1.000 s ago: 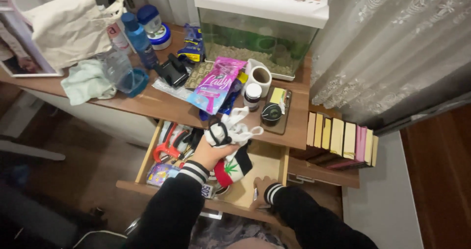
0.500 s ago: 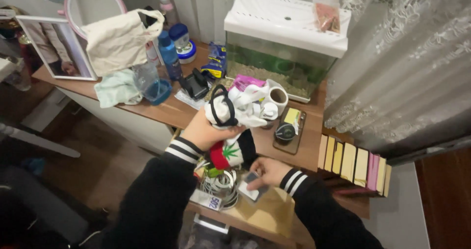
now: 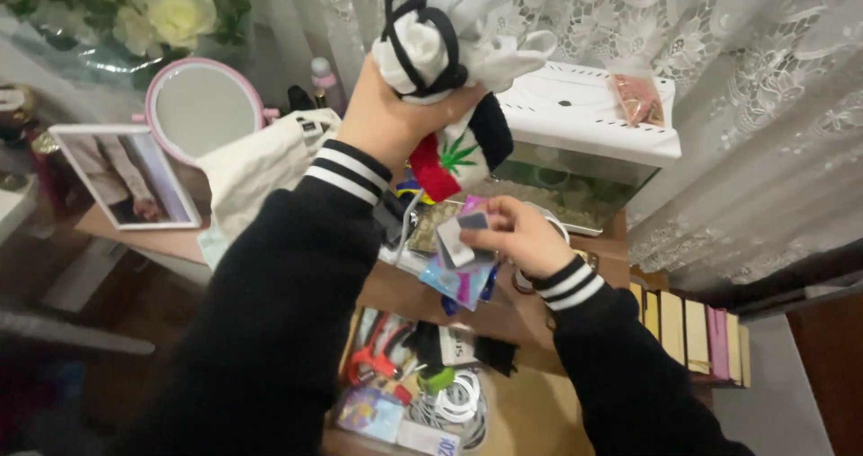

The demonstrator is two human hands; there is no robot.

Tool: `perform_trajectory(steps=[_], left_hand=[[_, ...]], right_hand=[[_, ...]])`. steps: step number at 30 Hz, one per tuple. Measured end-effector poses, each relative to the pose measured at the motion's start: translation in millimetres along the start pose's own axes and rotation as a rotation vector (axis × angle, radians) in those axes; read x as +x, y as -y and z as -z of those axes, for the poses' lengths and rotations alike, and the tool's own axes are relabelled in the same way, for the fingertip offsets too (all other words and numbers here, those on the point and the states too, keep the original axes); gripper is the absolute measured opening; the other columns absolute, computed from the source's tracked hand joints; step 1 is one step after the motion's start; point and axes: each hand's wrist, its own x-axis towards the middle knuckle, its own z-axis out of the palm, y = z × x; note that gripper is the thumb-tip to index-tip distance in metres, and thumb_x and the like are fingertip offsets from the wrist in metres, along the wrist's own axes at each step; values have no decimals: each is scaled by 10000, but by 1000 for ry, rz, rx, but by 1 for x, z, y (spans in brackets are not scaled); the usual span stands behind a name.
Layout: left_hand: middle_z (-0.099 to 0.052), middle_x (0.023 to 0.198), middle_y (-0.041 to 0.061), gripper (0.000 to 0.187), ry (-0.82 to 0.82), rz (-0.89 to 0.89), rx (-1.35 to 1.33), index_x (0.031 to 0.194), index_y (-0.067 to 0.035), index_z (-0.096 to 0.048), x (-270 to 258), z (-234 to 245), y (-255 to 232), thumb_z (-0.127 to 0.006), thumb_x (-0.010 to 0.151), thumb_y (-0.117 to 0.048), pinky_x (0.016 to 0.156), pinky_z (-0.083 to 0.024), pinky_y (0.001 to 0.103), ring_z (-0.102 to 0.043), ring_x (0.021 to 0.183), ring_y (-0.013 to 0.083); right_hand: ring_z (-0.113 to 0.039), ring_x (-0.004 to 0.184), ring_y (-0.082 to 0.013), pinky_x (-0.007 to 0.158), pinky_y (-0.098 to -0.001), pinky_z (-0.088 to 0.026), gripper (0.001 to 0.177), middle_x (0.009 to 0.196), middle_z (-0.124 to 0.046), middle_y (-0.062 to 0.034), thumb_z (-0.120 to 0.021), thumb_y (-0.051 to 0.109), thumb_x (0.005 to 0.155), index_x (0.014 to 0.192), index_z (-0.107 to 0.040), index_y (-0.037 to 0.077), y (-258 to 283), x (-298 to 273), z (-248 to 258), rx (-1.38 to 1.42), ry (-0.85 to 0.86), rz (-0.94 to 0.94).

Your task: Emptying various items from a desk drawer and cleaning the interior using a spray bottle and a cloth.

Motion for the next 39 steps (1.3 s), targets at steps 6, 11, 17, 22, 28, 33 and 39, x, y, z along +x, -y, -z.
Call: perform_trajectory(steps=[6, 11, 17, 22, 28, 33, 39], left_hand=[[-709, 1209, 239, 637, -37, 169, 54, 1263, 32, -662, -37, 23, 121, -954, 718, -124, 1074, -490, 506, -626, 1199, 321], [-644, 1343, 221, 677, -144, 619, 238, 1368, 8, -570, -97, 55, 188, -875, 823, -252, 1158, -438, 493, -580, 1302, 325], [-484, 1456, 293, 860, -150, 842, 486, 1422, 23, -242, -136, 73, 256, -768, 917, -433, 1187, -369, 541, -503, 1372, 389], [-267, 1597, 266, 971, 22, 1094, 623, 1542, -61, -302, -131, 83, 272, -711, 879, -642, 1204, -350, 563, -398, 1445, 434], [-171, 1605, 260, 921, 167, 1051, 917, 1570, 33, -254, -118, 67, 218, -564, 965, -589, 1102, -492, 518, -487, 1372, 416], [-210, 1602, 346, 992, 150, 940, 1070, 1554, 97, -174, -130, 49, 202, -675, 917, -476, 1090, -489, 570, -477, 1369, 484], [-276, 1594, 307, 959, 92, 733, 1041, 1547, 77, -286, -179, 34, 208, -761, 852, -380, 1130, -380, 608, -343, 1458, 473]], right_hand=[[-745, 888, -148, 804, -303, -572, 670, 879, -787, 4, -921, 499, 674, 1218, -732, 157, -34, 68, -34, -182, -260, -122], [-732, 972, -172, 888, -329, -555, 638, 938, -774, 2, -904, 504, 681, 1197, -750, 161, -56, 92, -47, -277, -326, -215], [-685, 1185, -240, 1016, -380, -529, 689, 1112, -777, -63, -827, 590, 744, 1268, -715, 157, -86, 131, -60, -400, -376, -259], [-654, 1237, -278, 1054, -403, -504, 754, 1200, -748, -100, -795, 645, 767, 1301, -694, 122, -86, 146, -73, -452, -403, -280], [-669, 1189, -388, 1007, -482, -540, 557, 1136, -749, -182, -773, 467, 851, 1231, -715, 65, -96, 164, -83, -591, -396, -178], [-683, 1163, -365, 975, -475, -571, 461, 1093, -759, -145, -765, 451, 862, 1206, -722, 147, -118, 175, -76, -715, -431, -147], [-693, 1104, -375, 965, -473, -552, 405, 1104, -724, -132, -764, 350, 883, 1216, -725, 123, -99, 126, -67, -676, -457, 54]])
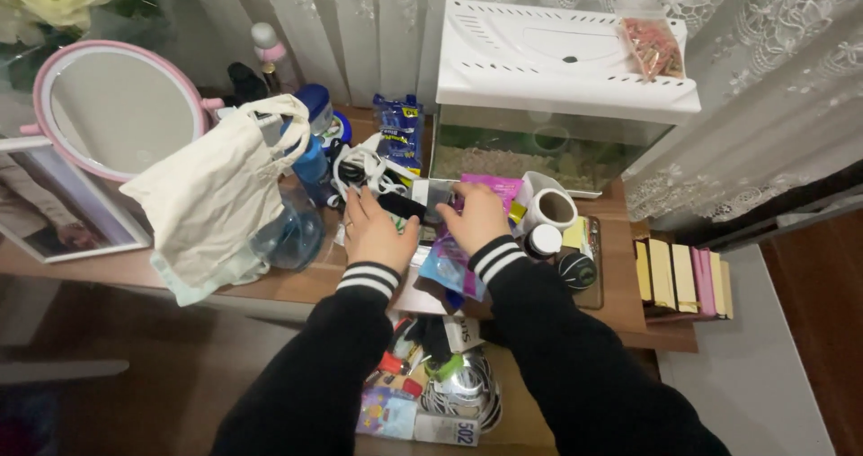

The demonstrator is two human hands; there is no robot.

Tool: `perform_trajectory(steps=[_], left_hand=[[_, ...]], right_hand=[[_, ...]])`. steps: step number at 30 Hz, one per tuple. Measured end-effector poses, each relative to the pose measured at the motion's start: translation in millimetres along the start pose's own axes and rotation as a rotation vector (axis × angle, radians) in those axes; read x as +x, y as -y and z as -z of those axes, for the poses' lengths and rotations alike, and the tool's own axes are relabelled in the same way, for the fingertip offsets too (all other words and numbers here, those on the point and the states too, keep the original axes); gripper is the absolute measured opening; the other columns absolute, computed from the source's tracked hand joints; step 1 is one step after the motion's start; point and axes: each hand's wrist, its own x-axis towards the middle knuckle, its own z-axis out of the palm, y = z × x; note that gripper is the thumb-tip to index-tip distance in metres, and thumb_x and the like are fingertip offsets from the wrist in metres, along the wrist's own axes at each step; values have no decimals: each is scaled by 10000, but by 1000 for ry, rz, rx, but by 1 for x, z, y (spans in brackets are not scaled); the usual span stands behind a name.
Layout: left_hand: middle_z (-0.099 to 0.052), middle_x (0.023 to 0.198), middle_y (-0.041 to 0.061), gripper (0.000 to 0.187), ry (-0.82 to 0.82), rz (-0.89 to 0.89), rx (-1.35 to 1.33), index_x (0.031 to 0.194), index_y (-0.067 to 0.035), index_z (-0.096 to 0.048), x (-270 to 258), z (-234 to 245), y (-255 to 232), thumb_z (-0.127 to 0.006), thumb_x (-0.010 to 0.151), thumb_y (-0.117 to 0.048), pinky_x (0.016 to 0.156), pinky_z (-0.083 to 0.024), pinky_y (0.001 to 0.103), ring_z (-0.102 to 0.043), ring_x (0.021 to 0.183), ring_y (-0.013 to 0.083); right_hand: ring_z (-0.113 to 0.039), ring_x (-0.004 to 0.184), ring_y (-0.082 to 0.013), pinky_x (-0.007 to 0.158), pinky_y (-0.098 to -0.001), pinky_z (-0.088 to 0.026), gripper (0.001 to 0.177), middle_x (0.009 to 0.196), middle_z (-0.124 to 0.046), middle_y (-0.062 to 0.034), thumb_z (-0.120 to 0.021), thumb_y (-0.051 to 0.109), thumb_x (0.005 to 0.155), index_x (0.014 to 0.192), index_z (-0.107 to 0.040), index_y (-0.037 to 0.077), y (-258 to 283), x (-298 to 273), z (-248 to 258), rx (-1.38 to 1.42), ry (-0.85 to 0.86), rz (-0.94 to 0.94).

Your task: Emptying various items from a desk drawer and cleaning the interior using a spray bottle and a cloth.

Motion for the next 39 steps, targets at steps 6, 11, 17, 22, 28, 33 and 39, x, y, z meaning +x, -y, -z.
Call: perform_trajectory(steps=[6, 11, 17, 22, 28, 33, 39], left_hand=[[-282, 1582, 246, 798, -50, -83, -83, 1524, 8, -345, -48, 10, -6, -728, 891, -292, 1153, -328, 616, -286, 1477, 443], [-223, 1604, 199, 719, -123, -71, -216, 1487, -50, -375, -84, -6, 4, -690, 888, -294, 1099, -341, 639, -398, 1388, 457], [-173, 1635, 198, 580, -190, 11, -330, 1460, -26, -405, -128, -24, 7, -568, 968, -285, 1113, -323, 602, -391, 1427, 415], [-211, 1626, 209, 543, -276, -16, -306, 1433, -10, -406, -157, -37, 14, -564, 977, -260, 1039, -426, 535, -555, 1234, 386], [-217, 1622, 224, 518, -97, 25, -304, 1414, -38, -414, -187, -38, 23, -555, 971, -266, 1111, -328, 578, -350, 1450, 402], [-738, 1153, 13, 208, 508, 12, -241, 1158, -173, -648, -200, -30, 21, -568, 968, -142, 922, -607, 353, -728, 1030, 188], [-653, 1407, 69, 718, 655, -12, -341, 1440, -177, -510, -225, -58, 33, -827, 802, -260, 1138, -434, 442, -602, 1321, 254]], right_hand=[[-728, 870, -398, 759, -479, -554, 288, 923, -790, -151, -717, 371, 904, 1012, -777, 110, 10, -92, 72, 332, 138, 213], [-685, 710, -185, 688, -315, -556, 191, 804, -769, -43, -665, 304, 952, 897, -773, 156, -59, -177, 29, 393, 428, 255], [-581, 1080, -312, 997, -497, -459, 369, 1156, -608, -145, -605, 270, 903, 1226, -581, 94, -170, -204, -76, -78, 352, 126], [-575, 1184, -404, 1048, -562, -428, 786, 1311, -583, -218, -613, 595, 923, 1456, -401, 57, -202, -184, -109, -537, 492, -56], [-699, 843, -392, 800, -551, -527, 232, 911, -746, -139, -550, 303, 913, 1004, -730, 188, -219, -174, -146, -538, 164, 23], [-632, 1165, -265, 1058, -494, -331, 455, 1232, -719, -94, -491, 376, 905, 1221, -684, 113, -228, -201, -114, -132, 223, 136], [-672, 919, -260, 881, -417, -520, 254, 938, -764, -74, -583, 106, 742, 903, -776, 72, -185, -218, -54, 418, 472, 338]])
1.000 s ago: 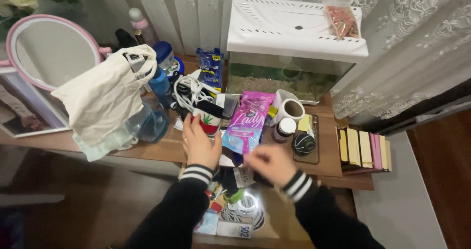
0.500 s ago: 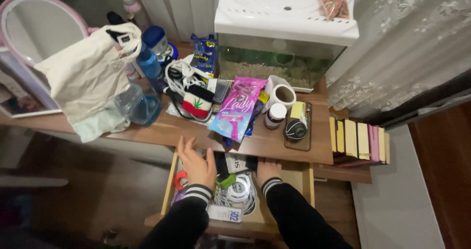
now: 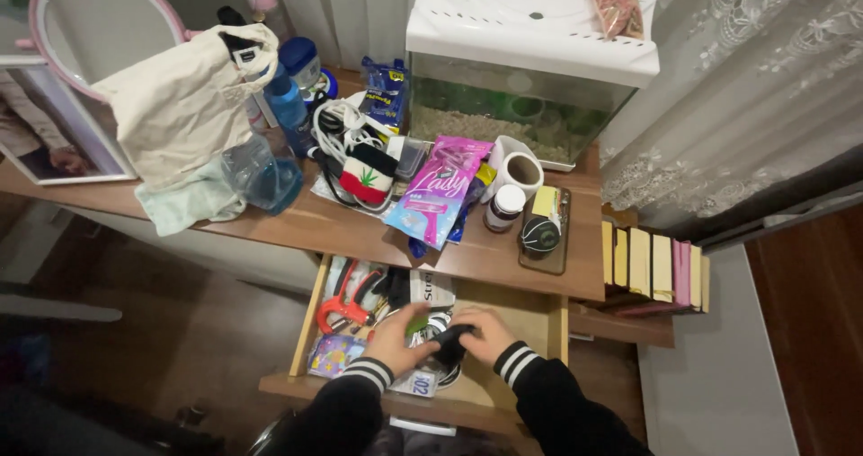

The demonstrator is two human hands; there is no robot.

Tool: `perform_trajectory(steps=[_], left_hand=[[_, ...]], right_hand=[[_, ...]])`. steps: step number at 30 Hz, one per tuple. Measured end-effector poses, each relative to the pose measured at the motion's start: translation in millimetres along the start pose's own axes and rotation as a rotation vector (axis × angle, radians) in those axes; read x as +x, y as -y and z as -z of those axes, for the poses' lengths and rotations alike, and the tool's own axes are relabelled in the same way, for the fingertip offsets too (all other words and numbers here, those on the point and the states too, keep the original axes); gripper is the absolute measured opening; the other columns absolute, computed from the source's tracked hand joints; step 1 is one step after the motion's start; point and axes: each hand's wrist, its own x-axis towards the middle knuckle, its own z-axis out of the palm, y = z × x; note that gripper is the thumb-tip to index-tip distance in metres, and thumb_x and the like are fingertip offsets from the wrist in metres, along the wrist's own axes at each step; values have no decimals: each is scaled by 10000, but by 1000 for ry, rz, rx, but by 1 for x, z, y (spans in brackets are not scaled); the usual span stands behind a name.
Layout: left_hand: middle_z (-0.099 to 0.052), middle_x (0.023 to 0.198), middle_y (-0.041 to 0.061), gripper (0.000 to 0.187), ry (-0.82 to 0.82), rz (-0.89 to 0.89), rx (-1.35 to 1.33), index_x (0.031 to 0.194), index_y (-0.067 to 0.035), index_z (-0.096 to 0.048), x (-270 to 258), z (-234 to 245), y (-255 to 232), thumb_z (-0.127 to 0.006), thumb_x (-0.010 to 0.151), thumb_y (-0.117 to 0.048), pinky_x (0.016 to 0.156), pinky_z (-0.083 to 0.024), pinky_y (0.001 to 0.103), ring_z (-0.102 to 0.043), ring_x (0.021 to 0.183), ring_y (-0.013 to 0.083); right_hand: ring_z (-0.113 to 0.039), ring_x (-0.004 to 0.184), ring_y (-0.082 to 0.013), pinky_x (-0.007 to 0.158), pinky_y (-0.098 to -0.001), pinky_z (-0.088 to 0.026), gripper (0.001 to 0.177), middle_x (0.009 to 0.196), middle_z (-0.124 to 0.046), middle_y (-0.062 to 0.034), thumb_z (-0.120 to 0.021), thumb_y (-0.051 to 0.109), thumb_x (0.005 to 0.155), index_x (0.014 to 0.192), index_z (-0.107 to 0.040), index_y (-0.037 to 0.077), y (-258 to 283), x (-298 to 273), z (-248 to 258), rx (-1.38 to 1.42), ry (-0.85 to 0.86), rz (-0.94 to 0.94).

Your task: Emptying various items from a desk drawer and cleaning the interior using a spray bottle and a cloth.

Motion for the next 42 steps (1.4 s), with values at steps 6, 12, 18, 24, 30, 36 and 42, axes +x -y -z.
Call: perform_trajectory(steps=[6, 12, 18, 24, 30, 36, 42], left_hand=[[-797, 903, 39, 287, -46, 85, 49, 999, -193, -753, 16, -11, 47, -686, 882, -445, 779, -552, 353, -745, 841, 219], [-798, 838, 25, 270, -317, 256, -59, 986, -219, -781, 30, 5, 91, -787, 831, -440, 761, -594, 330, -772, 940, 228], [-783, 890, 88, 323, -286, 296, -62, 1041, -210, -756, 18, 28, 96, -775, 828, -452, 785, -592, 384, -753, 967, 300], [-771, 860, 83, 311, -298, 306, -52, 1007, -205, -741, 14, 37, 92, -777, 833, -460, 759, -589, 371, -756, 916, 288], [-791, 960, 84, 356, -275, 384, -100, 1106, -280, -765, 17, 49, 94, -788, 789, -439, 842, -590, 392, -740, 1033, 283], [-780, 880, 78, 383, -269, 363, -189, 1057, -256, -805, 41, 32, 113, -839, 700, -390, 795, -590, 362, -757, 945, 245], [-788, 928, 113, 351, -218, 363, -277, 1056, -209, -798, 61, -4, 104, -801, 730, -339, 802, -592, 353, -757, 952, 277]], right_hand=[[-694, 1092, -222, 1023, -387, -526, 363, 1160, -751, -88, -654, 90, 862, 1223, -680, 73, 15, 29, -11, 363, -67, -183], [-387, 1480, -312, 1223, -455, -270, 1233, 1583, -399, -215, -797, 774, 750, 1560, -329, -29, 5, 66, -16, 349, -149, -889], [-483, 1430, -319, 1216, -411, -311, 1054, 1499, -541, -236, -874, 635, 721, 1419, -552, -87, 39, 81, -19, 417, -189, -980], [-515, 1399, -309, 1184, -388, -367, 1022, 1470, -576, -220, -993, 469, 599, 1371, -602, -75, 129, 79, -10, 563, -295, -989], [-645, 1227, -347, 1053, -453, -506, 840, 1297, -672, -270, -1003, 284, 606, 1244, -652, -133, 71, 76, -20, 772, -475, -1006], [-647, 1187, -345, 1017, -474, -506, 647, 1232, -689, -266, -1014, 252, 667, 1179, -740, -33, -32, 39, -12, 953, -468, -878], [-756, 952, -332, 849, -451, -608, 693, 1088, -744, -184, -954, 161, 728, 1303, -612, -19, -92, -29, 14, 1165, -294, -895]])
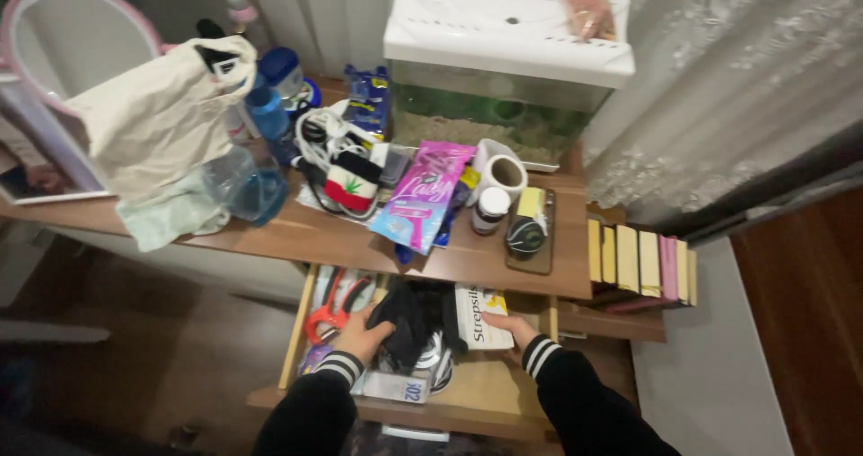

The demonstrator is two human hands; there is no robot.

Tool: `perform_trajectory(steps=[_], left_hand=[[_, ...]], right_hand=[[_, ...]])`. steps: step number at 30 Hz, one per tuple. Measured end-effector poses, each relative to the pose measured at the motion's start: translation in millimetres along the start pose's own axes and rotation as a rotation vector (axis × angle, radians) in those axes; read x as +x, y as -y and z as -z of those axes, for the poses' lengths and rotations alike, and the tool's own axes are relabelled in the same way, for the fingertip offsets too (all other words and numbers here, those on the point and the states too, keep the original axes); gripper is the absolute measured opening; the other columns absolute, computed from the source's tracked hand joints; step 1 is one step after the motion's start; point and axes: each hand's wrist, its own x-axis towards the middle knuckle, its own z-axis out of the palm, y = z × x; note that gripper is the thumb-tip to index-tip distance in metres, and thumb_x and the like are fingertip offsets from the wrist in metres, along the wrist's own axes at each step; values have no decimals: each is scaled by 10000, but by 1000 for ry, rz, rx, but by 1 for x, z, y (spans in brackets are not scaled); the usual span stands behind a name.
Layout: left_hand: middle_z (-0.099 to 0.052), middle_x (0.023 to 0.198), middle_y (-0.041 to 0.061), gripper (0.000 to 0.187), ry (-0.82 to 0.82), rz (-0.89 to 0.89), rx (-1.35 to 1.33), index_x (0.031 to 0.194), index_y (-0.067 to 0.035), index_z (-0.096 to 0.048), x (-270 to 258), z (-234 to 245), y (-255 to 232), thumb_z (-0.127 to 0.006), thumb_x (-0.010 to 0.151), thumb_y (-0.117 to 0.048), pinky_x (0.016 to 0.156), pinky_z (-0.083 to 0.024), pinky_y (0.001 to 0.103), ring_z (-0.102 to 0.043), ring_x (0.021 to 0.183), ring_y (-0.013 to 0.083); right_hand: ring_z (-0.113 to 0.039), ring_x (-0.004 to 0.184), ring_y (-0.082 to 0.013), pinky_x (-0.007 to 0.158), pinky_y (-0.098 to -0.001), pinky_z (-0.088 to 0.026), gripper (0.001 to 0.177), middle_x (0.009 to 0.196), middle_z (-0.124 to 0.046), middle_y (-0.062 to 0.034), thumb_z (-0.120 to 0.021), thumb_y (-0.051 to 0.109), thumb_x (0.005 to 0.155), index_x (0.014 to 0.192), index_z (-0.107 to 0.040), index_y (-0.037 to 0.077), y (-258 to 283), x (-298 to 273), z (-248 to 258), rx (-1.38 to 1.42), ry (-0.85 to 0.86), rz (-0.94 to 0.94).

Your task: Emptying various items from a desk drawer and cleaning the interior using a spray bottle and a cloth.

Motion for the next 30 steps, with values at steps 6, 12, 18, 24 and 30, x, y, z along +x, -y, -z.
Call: perform_trajectory(steps=[6, 12, 18, 24, 30], left_hand=[[-745, 1222, 198, 496, 27, 29, -80, 1250, -124, -733, -30, -22, -39, -759, 855, -424, 1046, -509, 459, -650, 1237, 360], [-496, 1500, 288, 866, 228, 253, -451, 1518, -66, -474, -72, -62, -61, -859, 863, -482, 911, -576, 570, -635, 1220, 448], [-788, 1197, 128, 730, 283, 190, -78, 1309, -97, -695, -116, -74, -103, -855, 680, -431, 756, -610, 323, -747, 982, 235], [-746, 956, 181, 506, 153, 224, -132, 1189, -27, -671, -98, -89, -80, -883, 766, -205, 446, -519, 295, -647, 627, 251], [-706, 1366, 129, 701, 357, 242, -59, 1410, -129, -553, -143, -73, -134, -821, 783, -290, 890, -616, 382, -713, 1150, 294]], right_hand=[[-764, 918, -326, 843, -471, -623, 677, 1059, -760, -213, -959, 236, 746, 1259, -632, -61, 8, -21, 16, 3, 31, -12], [-763, 918, -399, 799, -513, -635, 691, 1054, -740, -269, -927, 121, 751, 1319, -588, -78, 22, -76, -4, -94, 106, 117], [-730, 932, -275, 816, -373, -596, 688, 1181, -756, -178, -804, 245, 762, 1384, -569, 64, 43, -110, -24, -302, 174, 68], [-736, 929, -279, 776, -351, -585, 591, 1153, -754, -171, -798, 208, 795, 1330, -596, 58, 36, -116, -10, -107, 210, 27], [-728, 921, -293, 771, -357, -565, 599, 1168, -751, -188, -782, 200, 807, 1357, -609, 35, 40, -122, -7, -61, 134, 102]])
